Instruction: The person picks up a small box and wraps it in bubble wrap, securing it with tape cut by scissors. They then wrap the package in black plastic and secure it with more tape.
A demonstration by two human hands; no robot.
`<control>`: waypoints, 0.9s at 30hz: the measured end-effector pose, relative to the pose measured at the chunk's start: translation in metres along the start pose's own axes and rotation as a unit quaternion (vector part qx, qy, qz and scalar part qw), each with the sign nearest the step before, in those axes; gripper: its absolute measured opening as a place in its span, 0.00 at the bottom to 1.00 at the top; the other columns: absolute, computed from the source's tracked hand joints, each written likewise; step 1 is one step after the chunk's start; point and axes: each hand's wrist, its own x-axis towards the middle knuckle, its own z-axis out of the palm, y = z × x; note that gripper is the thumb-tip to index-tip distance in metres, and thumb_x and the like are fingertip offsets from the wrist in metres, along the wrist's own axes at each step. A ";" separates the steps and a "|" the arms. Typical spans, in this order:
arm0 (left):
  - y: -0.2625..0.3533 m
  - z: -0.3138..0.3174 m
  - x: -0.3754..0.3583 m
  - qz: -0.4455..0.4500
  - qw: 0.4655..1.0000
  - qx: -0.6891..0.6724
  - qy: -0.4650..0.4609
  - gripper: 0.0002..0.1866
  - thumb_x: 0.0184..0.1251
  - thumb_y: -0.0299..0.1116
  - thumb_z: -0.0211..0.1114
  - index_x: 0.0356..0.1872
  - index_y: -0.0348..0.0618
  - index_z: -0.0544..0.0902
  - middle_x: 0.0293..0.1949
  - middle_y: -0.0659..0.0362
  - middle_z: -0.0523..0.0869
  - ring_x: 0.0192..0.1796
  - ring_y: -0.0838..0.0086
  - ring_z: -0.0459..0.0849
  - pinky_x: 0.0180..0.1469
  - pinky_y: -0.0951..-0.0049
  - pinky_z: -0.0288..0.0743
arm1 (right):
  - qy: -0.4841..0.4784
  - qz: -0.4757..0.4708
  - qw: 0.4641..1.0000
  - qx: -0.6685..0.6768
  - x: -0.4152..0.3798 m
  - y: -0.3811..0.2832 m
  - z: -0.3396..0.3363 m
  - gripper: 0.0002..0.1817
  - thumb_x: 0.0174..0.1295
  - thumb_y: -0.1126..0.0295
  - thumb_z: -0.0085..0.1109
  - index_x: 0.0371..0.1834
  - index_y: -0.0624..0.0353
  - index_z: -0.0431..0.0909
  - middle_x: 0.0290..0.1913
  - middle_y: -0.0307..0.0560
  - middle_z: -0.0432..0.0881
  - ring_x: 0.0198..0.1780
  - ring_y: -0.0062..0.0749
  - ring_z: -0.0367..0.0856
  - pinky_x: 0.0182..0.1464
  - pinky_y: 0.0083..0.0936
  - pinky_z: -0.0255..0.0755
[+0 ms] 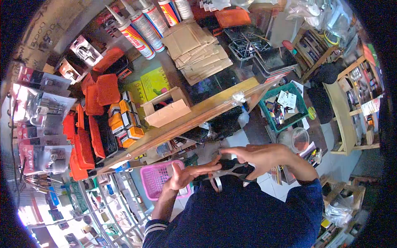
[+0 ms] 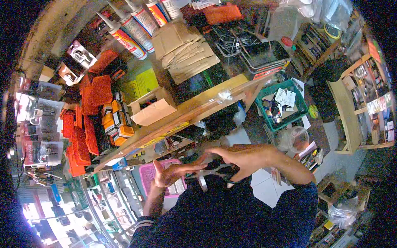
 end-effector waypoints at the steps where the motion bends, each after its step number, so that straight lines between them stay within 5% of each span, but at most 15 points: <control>1: -0.002 0.002 -0.001 -0.004 0.998 -0.058 0.039 0.75 0.45 0.93 0.18 0.75 0.32 0.66 0.81 0.38 0.51 0.81 0.45 0.55 0.81 0.49 0.40 | -0.001 -0.001 1.000 -0.002 -0.004 -0.004 -0.004 0.61 0.49 0.58 0.81 0.82 0.50 0.47 0.54 0.59 0.77 0.53 0.52 0.79 0.55 0.42 0.73; 3: 0.000 0.004 0.002 0.013 0.998 -0.045 0.045 0.72 0.47 0.92 0.19 0.78 0.35 0.58 0.81 0.40 0.51 0.81 0.48 0.55 0.81 0.48 0.41 | -0.035 0.085 0.994 -0.060 -0.011 -0.014 -0.018 0.60 0.48 0.61 0.82 0.80 0.53 0.47 0.61 0.64 0.76 0.64 0.54 0.77 0.65 0.42 0.72; 5: 0.000 0.006 0.005 0.031 0.998 -0.031 0.052 0.71 0.49 0.91 0.21 0.82 0.38 0.50 0.82 0.42 0.51 0.82 0.50 0.55 0.81 0.46 0.41 | -0.024 0.106 0.993 -0.055 -0.021 -0.032 -0.036 0.59 0.48 0.61 0.81 0.79 0.54 0.49 0.58 0.62 0.77 0.61 0.53 0.78 0.63 0.42 0.73; 7: -0.006 0.008 0.006 0.039 0.994 -0.020 0.103 0.61 0.63 0.78 0.52 0.83 0.45 0.40 0.82 0.43 0.52 0.81 0.52 0.58 0.80 0.46 0.48 | 0.041 0.096 0.992 -0.072 -0.028 -0.032 -0.051 0.54 0.49 0.60 0.81 0.77 0.55 0.55 0.49 0.56 0.79 0.52 0.48 0.81 0.55 0.40 0.75; 8: -0.007 0.011 0.007 0.040 0.994 -0.019 0.102 0.61 0.63 0.78 0.52 0.83 0.45 0.40 0.82 0.43 0.52 0.81 0.52 0.58 0.80 0.46 0.48 | 0.097 0.097 0.986 -0.100 -0.029 -0.034 -0.060 0.49 0.48 0.63 0.80 0.73 0.54 0.61 0.43 0.52 0.79 0.45 0.46 0.81 0.49 0.39 0.75; 10: -0.010 0.021 0.009 0.043 0.979 0.133 0.150 0.63 0.62 0.45 0.79 0.83 0.50 0.35 0.81 0.43 0.54 0.80 0.54 0.60 0.78 0.48 0.55 | 0.233 0.080 0.956 -0.156 -0.029 -0.025 -0.074 0.40 0.48 0.69 0.78 0.67 0.53 0.69 0.39 0.49 0.79 0.41 0.44 0.80 0.46 0.38 0.75; 11: -0.018 0.021 0.012 0.058 0.964 0.209 0.156 0.69 0.51 0.21 0.82 0.83 0.53 0.34 0.81 0.43 0.55 0.80 0.54 0.62 0.77 0.52 0.60 | 0.260 0.070 0.949 -0.164 -0.024 -0.021 -0.086 0.35 0.48 0.69 0.78 0.62 0.56 0.73 0.38 0.46 0.78 0.39 0.38 0.79 0.43 0.35 0.74; 12: -0.025 0.024 0.015 0.057 0.964 0.209 0.154 0.69 0.51 0.21 0.82 0.83 0.53 0.34 0.81 0.43 0.55 0.80 0.54 0.62 0.77 0.52 0.60 | 0.288 0.059 0.940 -0.171 -0.015 -0.017 -0.099 0.31 0.48 0.70 0.78 0.58 0.58 0.78 0.37 0.44 0.76 0.37 0.32 0.77 0.40 0.31 0.73; 13: -0.030 0.027 0.017 0.074 0.955 0.231 0.168 0.69 0.51 0.22 0.82 0.83 0.54 0.33 0.81 0.43 0.54 0.79 0.54 0.64 0.75 0.51 0.63 | 0.316 0.054 0.929 -0.187 -0.005 -0.016 -0.107 0.23 0.49 0.75 0.75 0.50 0.59 0.79 0.38 0.46 0.78 0.39 0.39 0.80 0.42 0.36 0.74; 19: -0.003 0.029 0.021 0.234 0.899 0.300 0.216 0.74 0.46 0.21 0.83 0.82 0.58 0.29 0.80 0.37 0.51 0.73 0.47 0.73 0.70 0.45 0.70 | 0.354 0.014 0.864 -0.358 0.052 0.018 -0.135 0.17 0.47 0.79 0.72 0.39 0.58 0.76 0.41 0.52 0.81 0.48 0.53 0.83 0.47 0.44 0.75; 27: 0.053 0.049 0.013 0.369 0.827 0.340 0.252 0.80 0.44 0.26 0.86 0.79 0.70 0.21 0.78 0.27 0.48 0.68 0.34 0.75 0.66 0.36 0.72 | 0.306 0.099 0.867 -0.382 0.084 0.028 -0.157 0.11 0.46 0.77 0.72 0.33 0.54 0.82 0.32 0.46 0.86 0.41 0.43 0.87 0.41 0.38 0.78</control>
